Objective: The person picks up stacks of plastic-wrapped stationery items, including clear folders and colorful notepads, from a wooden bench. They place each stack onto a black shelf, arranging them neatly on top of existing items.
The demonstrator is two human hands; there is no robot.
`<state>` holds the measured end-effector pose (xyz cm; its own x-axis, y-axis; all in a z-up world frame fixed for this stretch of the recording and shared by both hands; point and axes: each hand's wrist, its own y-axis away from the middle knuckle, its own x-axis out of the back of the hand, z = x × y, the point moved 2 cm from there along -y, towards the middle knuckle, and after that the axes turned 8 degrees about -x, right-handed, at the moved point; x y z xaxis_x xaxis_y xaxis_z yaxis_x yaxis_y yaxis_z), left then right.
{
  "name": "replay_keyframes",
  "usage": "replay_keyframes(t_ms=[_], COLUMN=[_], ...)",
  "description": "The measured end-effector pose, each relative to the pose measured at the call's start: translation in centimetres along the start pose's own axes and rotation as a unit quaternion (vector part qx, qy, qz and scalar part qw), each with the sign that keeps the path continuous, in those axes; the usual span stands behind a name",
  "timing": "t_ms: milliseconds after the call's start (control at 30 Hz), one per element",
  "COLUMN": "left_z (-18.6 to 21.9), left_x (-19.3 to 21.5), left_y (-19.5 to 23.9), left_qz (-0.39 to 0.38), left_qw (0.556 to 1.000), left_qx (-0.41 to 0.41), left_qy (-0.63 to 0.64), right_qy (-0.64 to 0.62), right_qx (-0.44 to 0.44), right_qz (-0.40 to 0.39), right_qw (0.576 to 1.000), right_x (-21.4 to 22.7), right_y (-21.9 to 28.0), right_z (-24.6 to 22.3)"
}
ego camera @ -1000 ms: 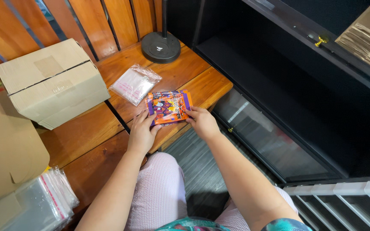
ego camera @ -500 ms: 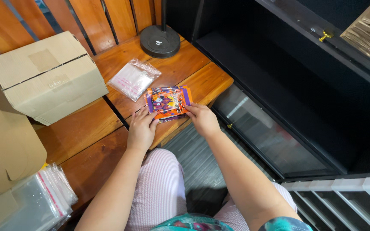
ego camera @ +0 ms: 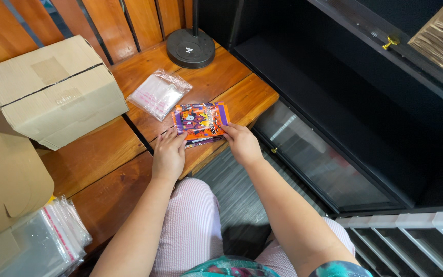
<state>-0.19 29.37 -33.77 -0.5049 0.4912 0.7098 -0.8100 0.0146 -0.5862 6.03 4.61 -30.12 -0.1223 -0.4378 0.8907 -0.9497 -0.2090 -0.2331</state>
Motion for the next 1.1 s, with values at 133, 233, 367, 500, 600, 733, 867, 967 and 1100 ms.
replay_keyframes(t_ms=[133,233,367,500,600,733,867,967,1100], left_z=[-0.5,-0.6,-0.2,-0.2,-0.3,-0.2,-0.1,-0.2,-0.3], left_x=[-0.6,-0.7,-0.1,0.1,0.0,0.1,0.4,0.2,0.3], left_y=[0.2,0.2,0.0,-0.1,-0.1,-0.1,-0.2,-0.1,-0.1], left_qz=[0.001,0.002,0.004,0.006,0.008,0.007,0.005,0.008,0.012], left_qw=[1.000,1.000,1.000,1.000,1.000,1.000,1.000,1.000,1.000], left_qx=[-0.001,0.000,0.003,0.005,0.007,0.010,0.011,0.016,0.021], left_qy=[-0.002,-0.001,0.003,0.008,0.009,0.003,0.003,0.006,0.014], right_qy=[0.002,0.006,0.000,-0.014,-0.011,-0.009,0.002,0.009,0.009], right_qx=[0.002,0.000,0.000,0.000,-0.003,-0.006,0.000,0.001,-0.002], right_qz=[0.000,0.000,-0.001,-0.013,-0.013,-0.021,-0.017,-0.013,-0.012], right_qw=[1.000,1.000,1.000,1.000,1.000,1.000,1.000,1.000,1.000], right_x=[-0.2,-0.2,0.2,0.7,0.6,0.8,0.2,0.3,0.8], right_y=[0.1,0.1,0.3,0.4,0.5,0.6,0.4,0.6,0.8], right_z=[0.0,0.0,-0.3,-0.7,-0.6,-0.7,-0.4,-0.5,-0.9])
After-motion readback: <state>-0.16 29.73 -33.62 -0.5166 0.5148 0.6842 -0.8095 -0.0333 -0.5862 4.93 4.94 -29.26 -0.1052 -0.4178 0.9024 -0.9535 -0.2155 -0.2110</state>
